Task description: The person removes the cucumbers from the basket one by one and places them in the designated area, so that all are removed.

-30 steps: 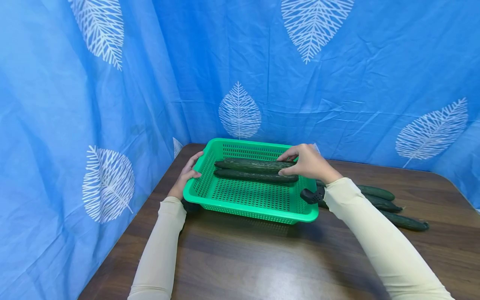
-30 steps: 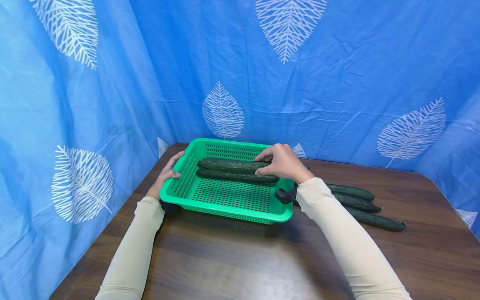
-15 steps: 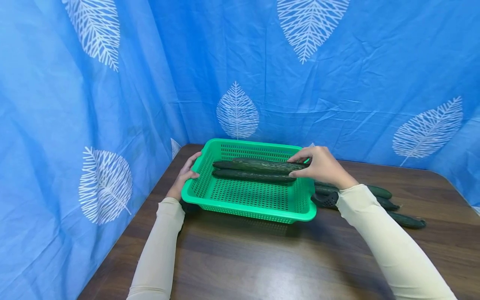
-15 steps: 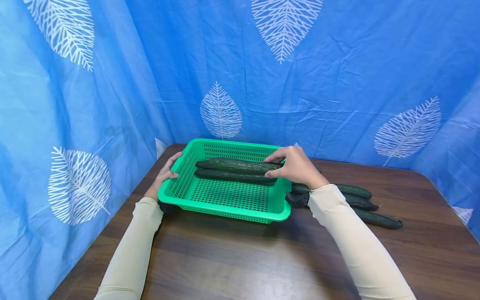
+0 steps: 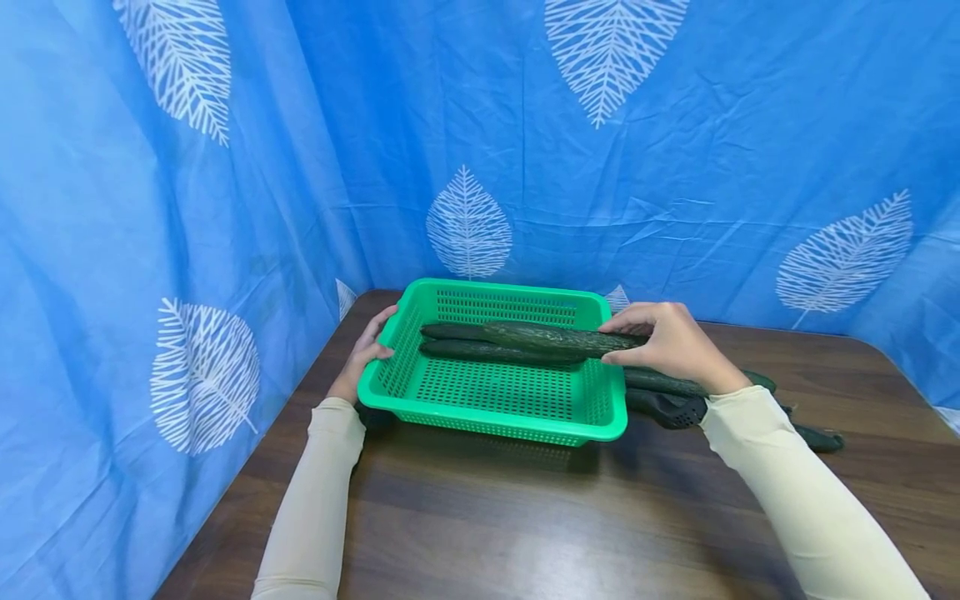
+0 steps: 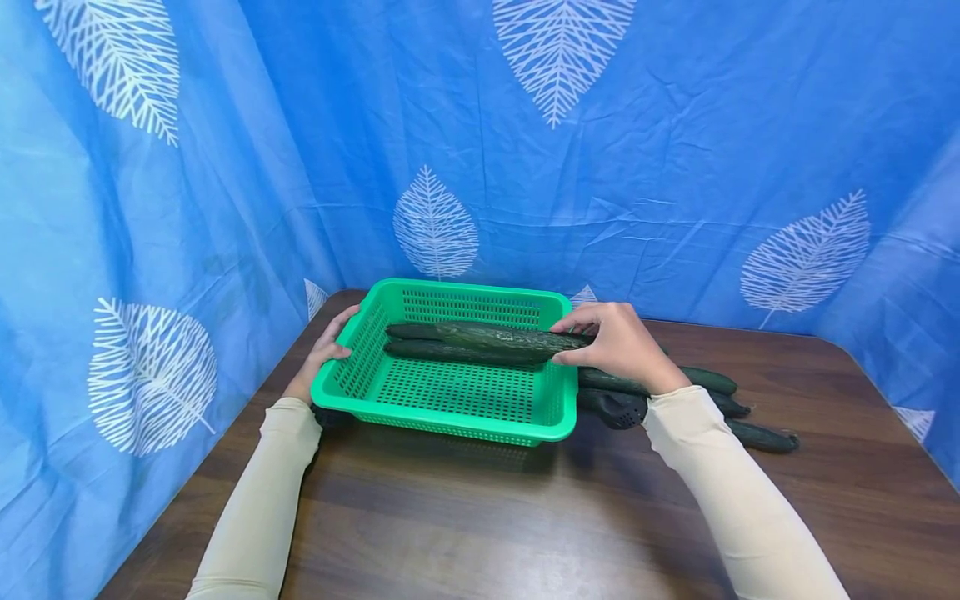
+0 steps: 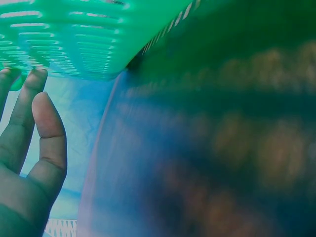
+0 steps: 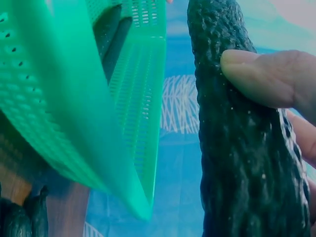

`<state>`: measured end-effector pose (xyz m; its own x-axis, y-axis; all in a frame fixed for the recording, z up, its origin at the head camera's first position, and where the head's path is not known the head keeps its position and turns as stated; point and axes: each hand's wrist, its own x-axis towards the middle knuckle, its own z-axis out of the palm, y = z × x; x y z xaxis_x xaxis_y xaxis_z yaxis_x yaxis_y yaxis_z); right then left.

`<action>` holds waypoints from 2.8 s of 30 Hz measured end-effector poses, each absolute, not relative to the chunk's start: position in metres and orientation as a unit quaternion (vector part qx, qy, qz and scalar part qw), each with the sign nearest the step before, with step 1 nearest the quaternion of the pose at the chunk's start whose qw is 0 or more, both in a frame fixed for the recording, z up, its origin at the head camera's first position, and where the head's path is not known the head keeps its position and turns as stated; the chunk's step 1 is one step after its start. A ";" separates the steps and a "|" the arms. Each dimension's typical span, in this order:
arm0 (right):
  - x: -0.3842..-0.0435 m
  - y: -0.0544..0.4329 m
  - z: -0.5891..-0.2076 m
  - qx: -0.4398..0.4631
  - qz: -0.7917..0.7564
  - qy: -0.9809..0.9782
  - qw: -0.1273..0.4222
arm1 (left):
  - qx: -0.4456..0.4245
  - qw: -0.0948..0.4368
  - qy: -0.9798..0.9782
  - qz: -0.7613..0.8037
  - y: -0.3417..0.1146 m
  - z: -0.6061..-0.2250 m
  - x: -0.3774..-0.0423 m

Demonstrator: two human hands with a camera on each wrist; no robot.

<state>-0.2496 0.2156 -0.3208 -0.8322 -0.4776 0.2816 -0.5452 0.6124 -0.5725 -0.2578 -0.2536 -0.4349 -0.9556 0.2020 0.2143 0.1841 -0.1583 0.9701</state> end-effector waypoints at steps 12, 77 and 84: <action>-0.237 0.241 -0.324 0.290 0.340 -0.891 0.074 | 0.146 -0.001 0.635 0.758 -0.254 -0.436 -0.259; -0.185 0.361 -0.379 0.207 0.344 -0.911 0.099 | 0.147 0.023 0.632 0.760 -0.254 -0.434 -0.258; -0.187 0.372 -0.388 0.169 0.356 -0.915 0.084 | 0.149 0.023 0.628 0.763 -0.253 -0.435 -0.259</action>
